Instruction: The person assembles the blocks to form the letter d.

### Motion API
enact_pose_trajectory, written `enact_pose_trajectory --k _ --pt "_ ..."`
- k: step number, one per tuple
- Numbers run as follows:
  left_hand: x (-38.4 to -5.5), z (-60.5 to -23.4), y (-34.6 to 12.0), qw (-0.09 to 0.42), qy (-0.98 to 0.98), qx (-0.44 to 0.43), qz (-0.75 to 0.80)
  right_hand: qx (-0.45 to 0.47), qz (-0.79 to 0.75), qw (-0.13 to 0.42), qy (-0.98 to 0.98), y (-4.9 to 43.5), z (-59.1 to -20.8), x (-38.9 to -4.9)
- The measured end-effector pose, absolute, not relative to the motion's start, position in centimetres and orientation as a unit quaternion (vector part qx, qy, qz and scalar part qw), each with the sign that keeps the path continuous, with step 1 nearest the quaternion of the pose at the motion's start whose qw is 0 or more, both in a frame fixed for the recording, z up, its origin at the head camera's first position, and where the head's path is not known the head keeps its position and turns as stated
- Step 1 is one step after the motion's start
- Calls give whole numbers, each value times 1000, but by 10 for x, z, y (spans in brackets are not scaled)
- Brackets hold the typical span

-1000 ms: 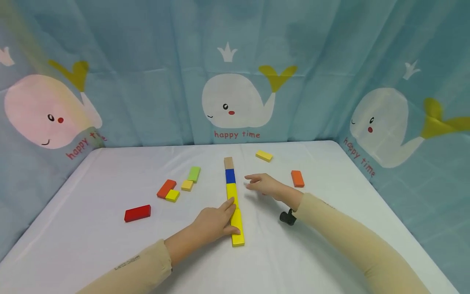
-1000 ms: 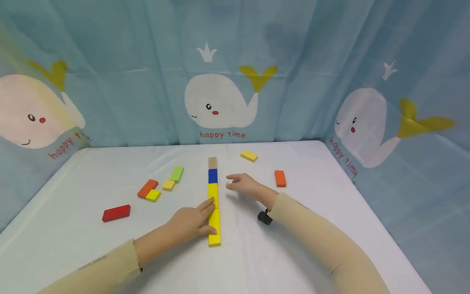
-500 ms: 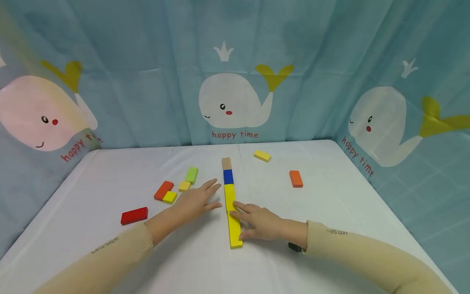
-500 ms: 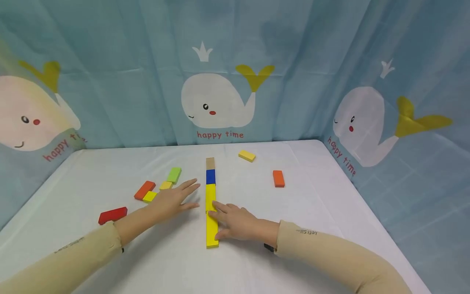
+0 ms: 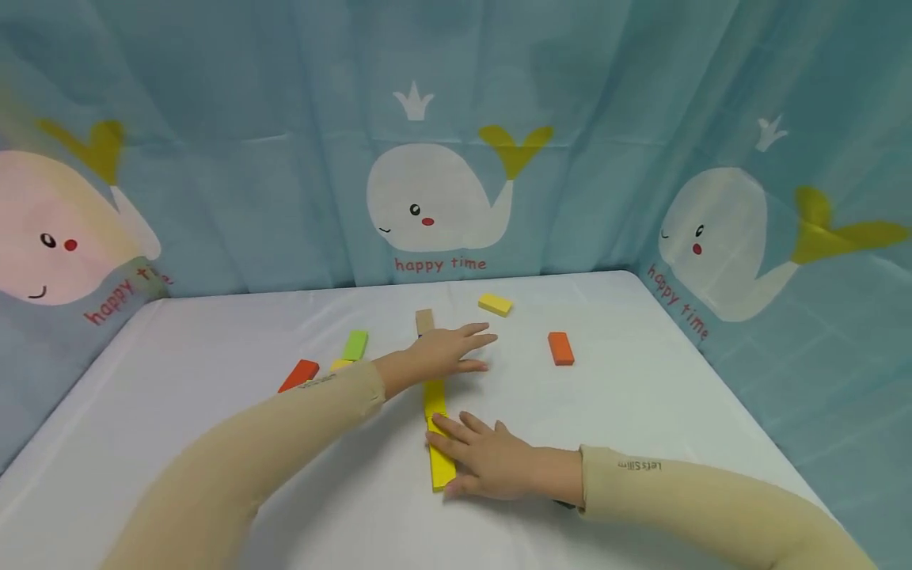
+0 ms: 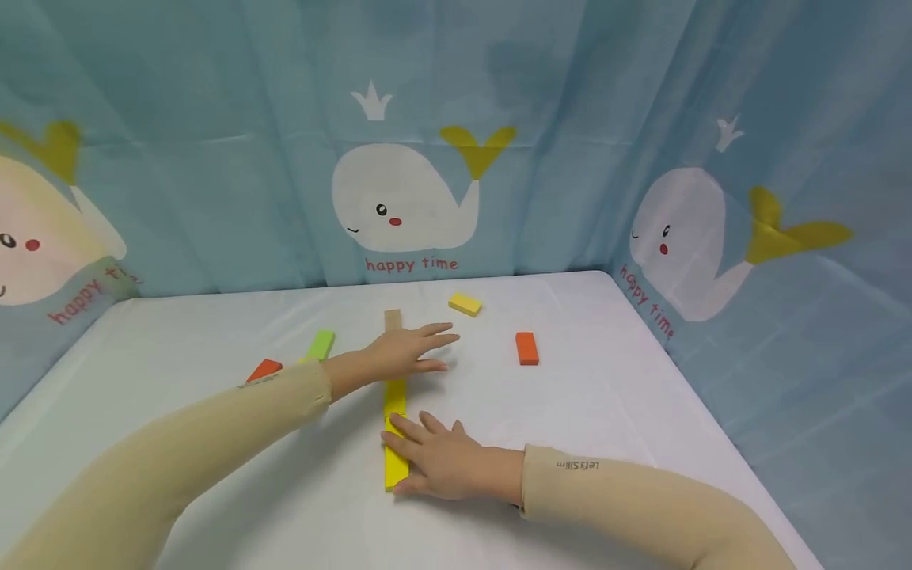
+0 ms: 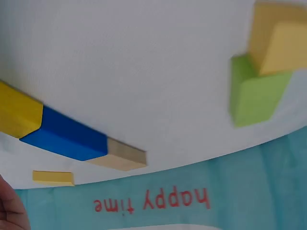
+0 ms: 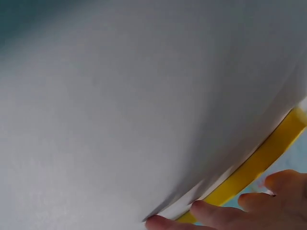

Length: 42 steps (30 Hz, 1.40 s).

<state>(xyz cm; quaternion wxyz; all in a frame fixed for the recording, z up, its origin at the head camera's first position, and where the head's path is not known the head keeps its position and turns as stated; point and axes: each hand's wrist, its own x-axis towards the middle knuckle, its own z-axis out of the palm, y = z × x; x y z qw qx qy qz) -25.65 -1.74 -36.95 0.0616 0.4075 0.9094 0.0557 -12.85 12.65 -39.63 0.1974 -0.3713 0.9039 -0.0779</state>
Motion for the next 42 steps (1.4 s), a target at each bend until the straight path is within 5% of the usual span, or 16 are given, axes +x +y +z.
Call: enact_pose_trajectory --k 16,31,42 --pt "-283 -400 79 69 853 509 -98 -466 11 158 871 136 -401 -98" --pt "-290 -390 67 18 845 521 -120 -458 5 154 876 144 -399 -103" --pt "-297 -397 77 68 854 494 -145 -468 -4 155 870 144 -402 -106"
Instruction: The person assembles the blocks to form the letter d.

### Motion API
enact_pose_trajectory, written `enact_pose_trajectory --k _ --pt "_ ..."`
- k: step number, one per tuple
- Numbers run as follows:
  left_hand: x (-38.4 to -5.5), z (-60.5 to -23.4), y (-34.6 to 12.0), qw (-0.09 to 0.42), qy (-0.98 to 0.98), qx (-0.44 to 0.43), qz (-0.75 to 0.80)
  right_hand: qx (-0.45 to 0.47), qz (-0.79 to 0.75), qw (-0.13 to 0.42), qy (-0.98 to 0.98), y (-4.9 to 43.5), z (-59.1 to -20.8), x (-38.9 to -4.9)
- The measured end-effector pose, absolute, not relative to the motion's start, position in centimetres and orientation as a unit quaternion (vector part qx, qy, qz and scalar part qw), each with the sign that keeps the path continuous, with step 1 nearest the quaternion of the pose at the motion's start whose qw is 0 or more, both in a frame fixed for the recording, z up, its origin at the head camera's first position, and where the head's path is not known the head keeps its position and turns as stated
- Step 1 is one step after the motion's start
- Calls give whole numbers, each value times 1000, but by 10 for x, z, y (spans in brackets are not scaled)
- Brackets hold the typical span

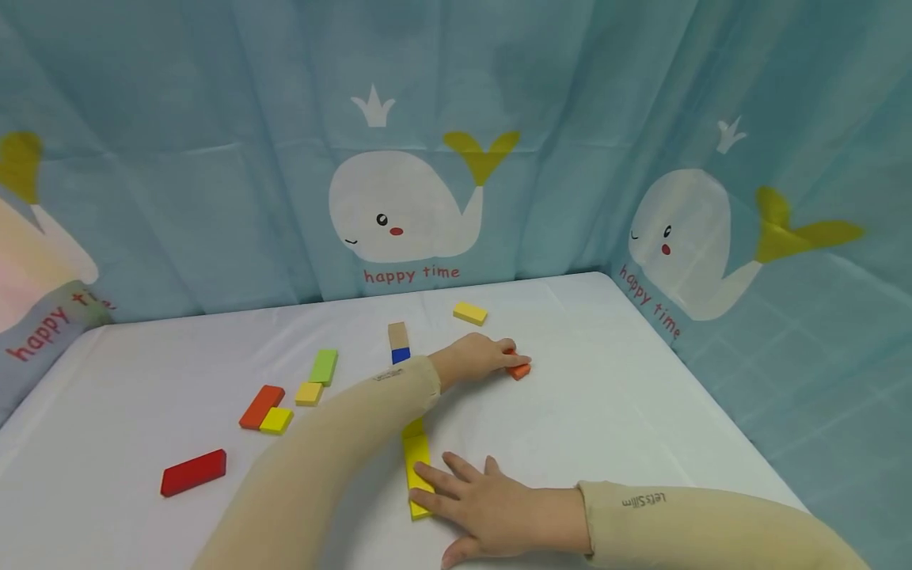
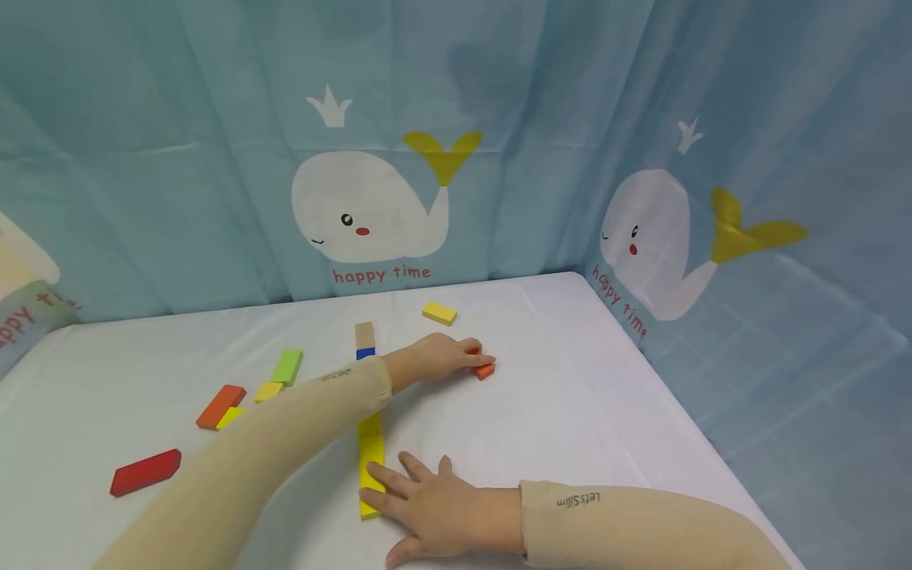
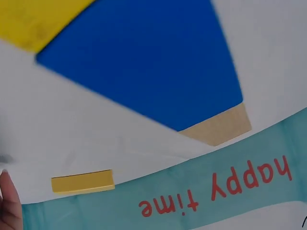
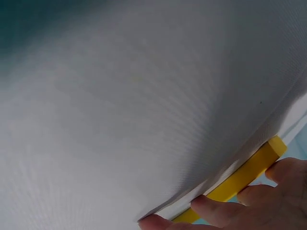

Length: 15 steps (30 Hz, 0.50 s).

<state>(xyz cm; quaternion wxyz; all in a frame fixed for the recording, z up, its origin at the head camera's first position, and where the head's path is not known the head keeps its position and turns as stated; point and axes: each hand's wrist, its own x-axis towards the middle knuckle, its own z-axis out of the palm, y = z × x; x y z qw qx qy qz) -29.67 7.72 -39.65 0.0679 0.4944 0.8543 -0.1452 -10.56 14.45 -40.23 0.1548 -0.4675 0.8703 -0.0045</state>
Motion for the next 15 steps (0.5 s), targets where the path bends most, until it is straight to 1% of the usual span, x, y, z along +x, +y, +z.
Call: enact_pose_trajectory --k 7,12,15 --pt "-293 -401 63 26 855 499 -140 -460 -15 173 871 141 -400 -104" --pt "-285 -390 47 11 875 476 -85 -434 -48 193 878 142 -394 -110" --pt "-280 -381 33 14 887 457 -64 -413 -58 188 889 139 -392 -121"
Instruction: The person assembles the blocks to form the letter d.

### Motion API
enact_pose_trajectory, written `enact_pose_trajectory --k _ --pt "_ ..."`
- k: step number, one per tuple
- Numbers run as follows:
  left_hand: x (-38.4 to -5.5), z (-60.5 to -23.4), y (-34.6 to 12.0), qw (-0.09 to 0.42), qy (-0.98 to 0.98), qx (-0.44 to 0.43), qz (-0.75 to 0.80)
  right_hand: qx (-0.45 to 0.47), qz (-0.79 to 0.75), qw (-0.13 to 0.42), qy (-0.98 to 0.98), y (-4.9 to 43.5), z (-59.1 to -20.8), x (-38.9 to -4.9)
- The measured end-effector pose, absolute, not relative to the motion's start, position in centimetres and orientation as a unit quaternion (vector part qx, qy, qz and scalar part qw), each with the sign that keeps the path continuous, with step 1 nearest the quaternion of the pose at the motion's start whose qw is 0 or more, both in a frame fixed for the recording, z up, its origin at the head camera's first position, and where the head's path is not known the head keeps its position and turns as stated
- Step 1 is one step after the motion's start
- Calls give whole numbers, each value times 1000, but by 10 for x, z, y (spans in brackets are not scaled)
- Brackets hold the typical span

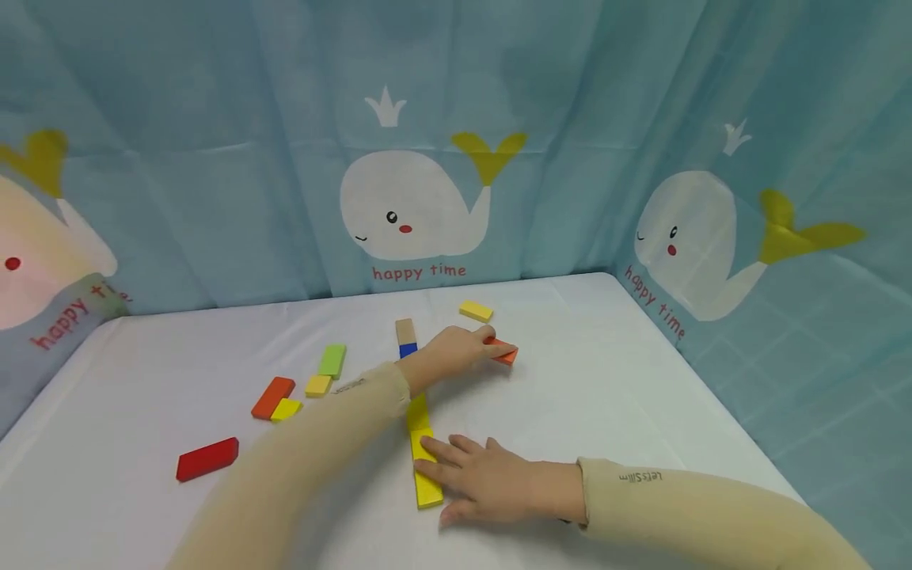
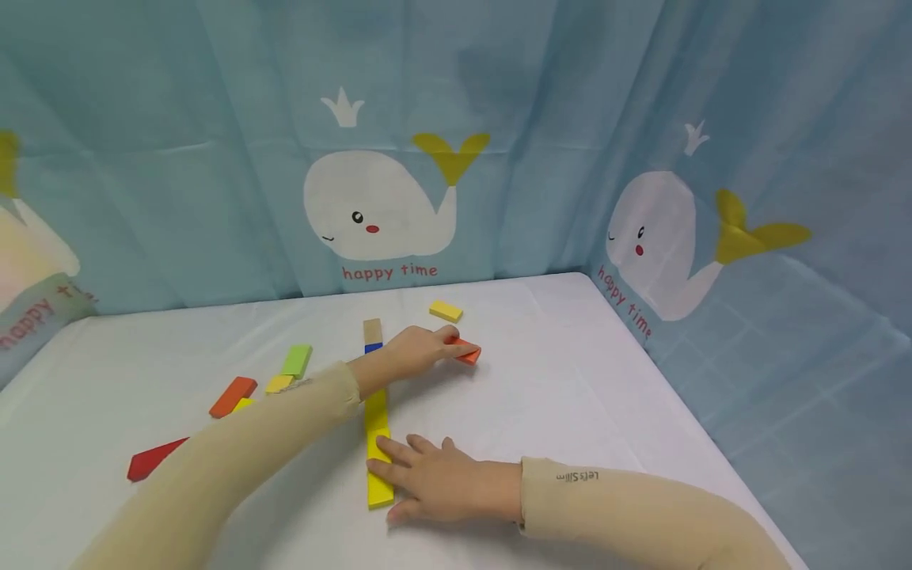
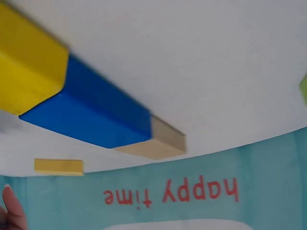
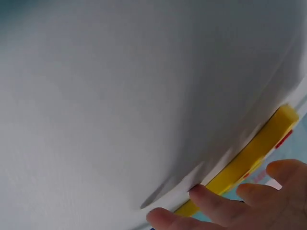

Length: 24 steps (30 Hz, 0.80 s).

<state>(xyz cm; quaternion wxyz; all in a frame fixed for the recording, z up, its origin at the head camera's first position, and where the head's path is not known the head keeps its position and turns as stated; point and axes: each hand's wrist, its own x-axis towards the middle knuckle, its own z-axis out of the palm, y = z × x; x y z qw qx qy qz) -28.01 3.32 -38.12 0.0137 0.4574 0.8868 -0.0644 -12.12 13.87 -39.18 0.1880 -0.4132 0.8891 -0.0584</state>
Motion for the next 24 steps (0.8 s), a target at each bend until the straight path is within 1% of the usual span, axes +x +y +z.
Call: enact_pose_trajectory --k 6,9,15,24 --pt "-269 -367 0 21 906 419 -51 -370 -43 164 913 127 -395 -150" --pt "-264 -363 -17 3 912 408 -47 -355 -42 173 918 126 -398 -157" --pt "-255 -359 -50 -63 908 413 -24 -335 -62 192 920 126 -400 -159" --pt "-238 -361 -87 -83 919 386 -23 -345 -76 205 913 121 -399 -159"
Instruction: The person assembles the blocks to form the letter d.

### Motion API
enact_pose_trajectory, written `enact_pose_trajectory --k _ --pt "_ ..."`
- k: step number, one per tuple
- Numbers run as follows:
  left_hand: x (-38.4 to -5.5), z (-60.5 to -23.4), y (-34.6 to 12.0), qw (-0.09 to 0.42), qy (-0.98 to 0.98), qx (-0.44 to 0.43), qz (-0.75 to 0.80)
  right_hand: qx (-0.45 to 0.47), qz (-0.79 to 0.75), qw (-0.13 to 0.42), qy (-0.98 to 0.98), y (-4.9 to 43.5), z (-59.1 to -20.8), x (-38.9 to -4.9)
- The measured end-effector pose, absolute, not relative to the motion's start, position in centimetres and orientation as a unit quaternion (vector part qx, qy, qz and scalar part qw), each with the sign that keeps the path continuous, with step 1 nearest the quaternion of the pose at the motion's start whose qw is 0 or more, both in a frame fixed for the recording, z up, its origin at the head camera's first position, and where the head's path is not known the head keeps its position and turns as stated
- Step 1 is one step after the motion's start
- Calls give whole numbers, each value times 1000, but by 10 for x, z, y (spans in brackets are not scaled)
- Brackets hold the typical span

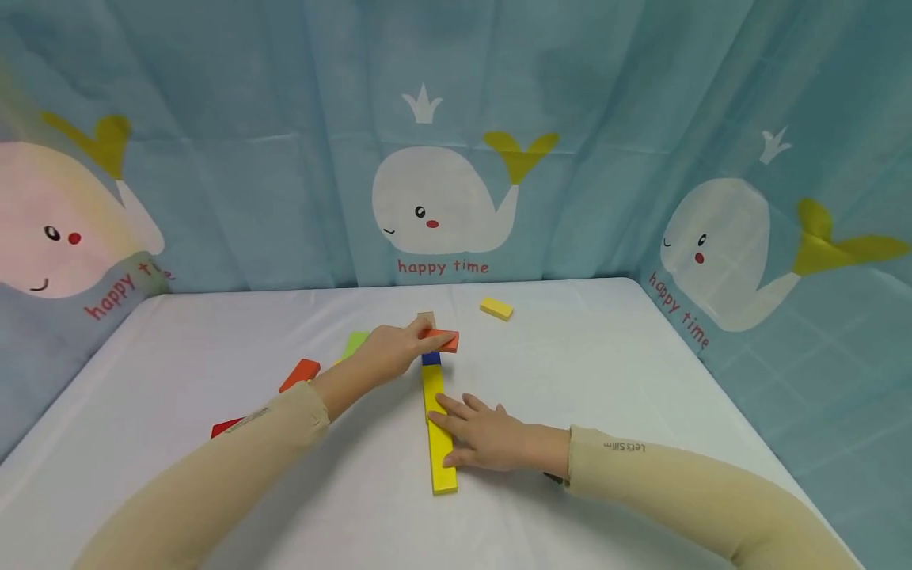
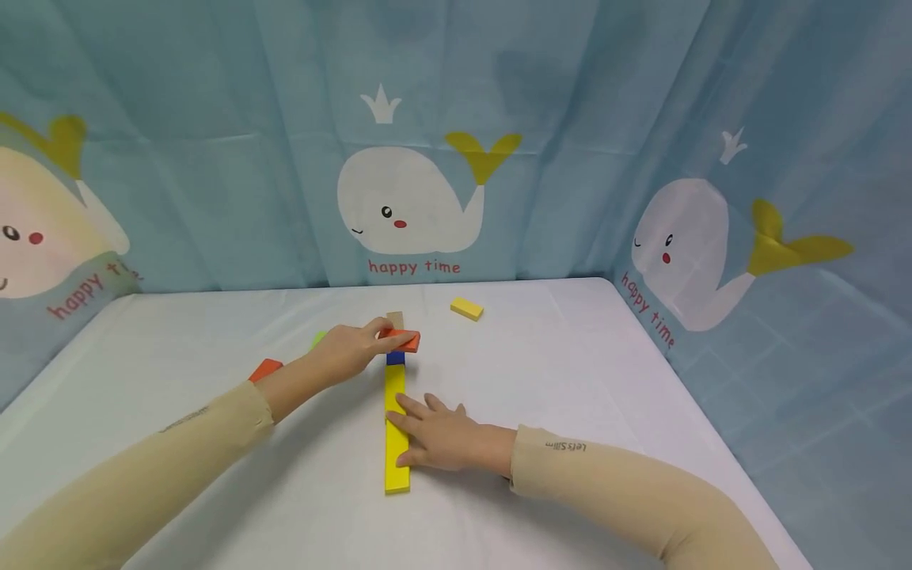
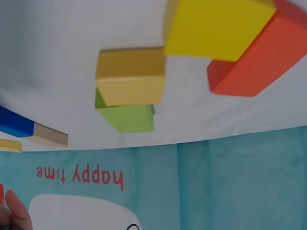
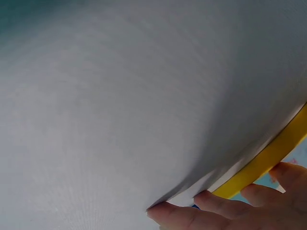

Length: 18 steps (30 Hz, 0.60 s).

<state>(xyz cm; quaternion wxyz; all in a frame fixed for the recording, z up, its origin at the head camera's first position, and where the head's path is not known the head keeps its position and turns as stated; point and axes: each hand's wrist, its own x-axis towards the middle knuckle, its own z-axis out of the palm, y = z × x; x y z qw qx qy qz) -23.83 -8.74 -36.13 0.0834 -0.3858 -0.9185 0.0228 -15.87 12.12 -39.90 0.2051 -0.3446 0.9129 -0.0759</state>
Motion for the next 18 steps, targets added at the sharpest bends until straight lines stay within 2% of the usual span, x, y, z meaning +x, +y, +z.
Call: enact_pose_trajectory --k 18 --pt "-224 -382 -122 77 -933 -345 61 -338 -63 199 918 120 -398 -159"
